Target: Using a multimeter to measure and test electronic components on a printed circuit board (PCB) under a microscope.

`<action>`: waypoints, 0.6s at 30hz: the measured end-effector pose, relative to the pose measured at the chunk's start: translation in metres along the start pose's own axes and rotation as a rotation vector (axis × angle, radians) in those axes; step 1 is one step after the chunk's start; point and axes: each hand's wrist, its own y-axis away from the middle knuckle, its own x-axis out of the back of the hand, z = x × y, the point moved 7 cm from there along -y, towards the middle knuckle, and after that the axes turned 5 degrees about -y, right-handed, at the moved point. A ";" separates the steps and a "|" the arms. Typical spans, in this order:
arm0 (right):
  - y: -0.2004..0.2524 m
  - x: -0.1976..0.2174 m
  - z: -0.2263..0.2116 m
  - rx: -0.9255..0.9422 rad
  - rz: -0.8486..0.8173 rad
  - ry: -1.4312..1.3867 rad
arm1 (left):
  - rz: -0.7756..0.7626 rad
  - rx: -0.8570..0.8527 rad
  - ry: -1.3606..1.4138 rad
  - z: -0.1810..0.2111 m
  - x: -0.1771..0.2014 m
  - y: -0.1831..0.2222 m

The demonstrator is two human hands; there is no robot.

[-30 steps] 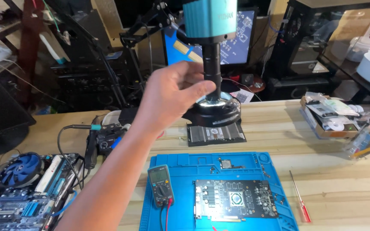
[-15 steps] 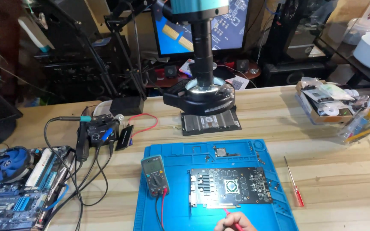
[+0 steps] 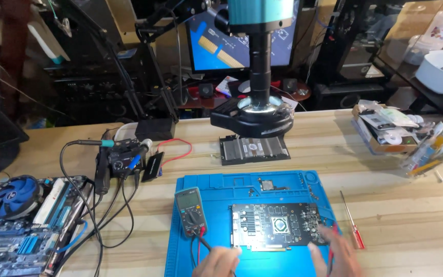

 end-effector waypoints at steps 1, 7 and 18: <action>-0.005 -0.007 0.016 0.002 -0.007 0.001 | 0.000 0.007 -0.002 -0.006 -0.012 0.002; -0.028 -0.051 0.081 0.134 -0.045 0.251 | -0.060 0.114 -0.167 -0.058 -0.074 0.009; -0.037 -0.049 0.084 0.007 -0.133 0.155 | -0.068 0.162 0.031 -0.058 -0.093 0.010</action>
